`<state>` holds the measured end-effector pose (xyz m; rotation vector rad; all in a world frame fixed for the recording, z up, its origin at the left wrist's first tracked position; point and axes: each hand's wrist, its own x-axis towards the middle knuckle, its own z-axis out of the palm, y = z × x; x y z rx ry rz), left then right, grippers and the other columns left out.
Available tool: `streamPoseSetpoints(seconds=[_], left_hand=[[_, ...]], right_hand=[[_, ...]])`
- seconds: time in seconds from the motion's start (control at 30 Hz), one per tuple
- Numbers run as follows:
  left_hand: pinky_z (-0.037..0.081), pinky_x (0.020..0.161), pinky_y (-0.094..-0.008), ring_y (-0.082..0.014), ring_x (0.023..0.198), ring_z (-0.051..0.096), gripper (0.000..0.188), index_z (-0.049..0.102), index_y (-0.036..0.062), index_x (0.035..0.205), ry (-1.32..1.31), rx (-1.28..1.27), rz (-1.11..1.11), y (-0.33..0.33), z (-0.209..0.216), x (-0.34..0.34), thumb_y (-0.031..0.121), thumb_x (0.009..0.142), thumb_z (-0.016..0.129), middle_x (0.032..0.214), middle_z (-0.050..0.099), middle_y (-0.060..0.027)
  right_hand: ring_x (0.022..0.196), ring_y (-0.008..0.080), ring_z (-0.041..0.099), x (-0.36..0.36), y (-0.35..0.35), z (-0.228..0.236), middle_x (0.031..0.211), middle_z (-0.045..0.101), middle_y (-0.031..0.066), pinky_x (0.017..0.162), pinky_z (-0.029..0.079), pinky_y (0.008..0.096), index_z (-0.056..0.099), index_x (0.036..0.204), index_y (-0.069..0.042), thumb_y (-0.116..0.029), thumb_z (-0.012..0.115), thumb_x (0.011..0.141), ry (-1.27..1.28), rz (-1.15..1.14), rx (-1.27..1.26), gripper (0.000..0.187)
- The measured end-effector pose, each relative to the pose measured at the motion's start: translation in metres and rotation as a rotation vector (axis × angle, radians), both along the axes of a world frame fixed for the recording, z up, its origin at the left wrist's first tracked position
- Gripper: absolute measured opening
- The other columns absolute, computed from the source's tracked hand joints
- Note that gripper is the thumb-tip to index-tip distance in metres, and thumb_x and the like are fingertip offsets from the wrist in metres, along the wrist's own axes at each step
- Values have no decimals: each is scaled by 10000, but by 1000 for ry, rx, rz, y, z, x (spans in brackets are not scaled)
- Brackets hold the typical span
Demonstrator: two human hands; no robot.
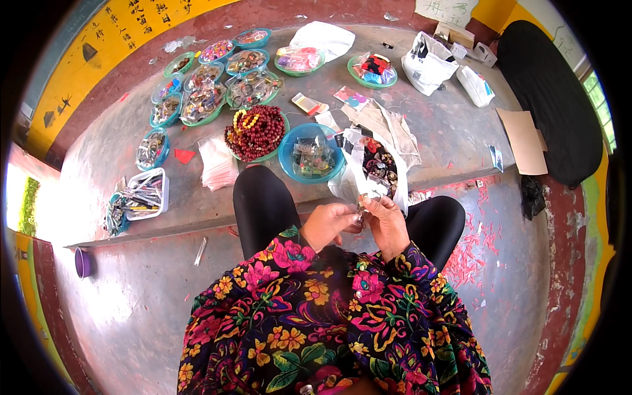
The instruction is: The person sits on the floor and packs small beads into clear plastic bags. They pick up beads from a bowl, place them into a bag, and seal it. The person repeats this process with different colored beads and bags.
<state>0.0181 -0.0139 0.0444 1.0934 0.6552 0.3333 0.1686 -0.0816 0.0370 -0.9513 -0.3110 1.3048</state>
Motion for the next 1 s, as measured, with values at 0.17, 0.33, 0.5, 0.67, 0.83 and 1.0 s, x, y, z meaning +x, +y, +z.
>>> streamPoseSetpoints(seconds=[0.17,0.33,0.5,0.67,0.83,1.0], left_hand=[[401,448,-169,-56,647,579,208,584,-15,1006,7,52,187,11,-18,-7,155,889,554,907,658,-79],[401,448,-169,-46,613,547,172,593,-20,976,-54,-35,296,20,-6,-14,118,878,563,884,662,-77],[409,454,-164,-56,685,581,190,580,-28,1000,3,86,132,22,-3,-20,120,887,545,900,660,-77],[417,463,-159,-71,743,605,205,569,-26,1019,13,127,112,25,-3,-25,132,892,544,923,650,-69],[426,459,-167,-77,744,609,180,583,-15,985,3,94,91,23,-1,-24,133,888,557,895,635,-46],[443,465,-185,-68,700,584,165,596,-20,962,-47,119,185,20,-6,-23,120,881,564,876,624,-46]], right_hand=[[671,128,570,5,-1,8,767,629,41,635,422,259,636,853,-41,-155,649,819,68,-29,21,120],[701,121,576,21,-2,-10,762,638,37,666,407,255,637,842,-59,-174,655,819,-111,15,-15,119],[700,121,576,19,-1,-1,764,640,37,661,415,253,644,851,-49,-153,668,805,-222,41,-105,116],[695,119,571,26,-4,0,759,637,45,656,423,239,647,841,-17,-115,659,808,-186,113,-34,104],[690,126,572,24,-5,-12,767,635,55,662,434,242,641,833,-8,-94,654,806,-212,47,-9,92],[702,138,593,21,-3,-11,758,631,48,666,455,255,633,856,-21,-77,654,798,-170,85,-51,84]])
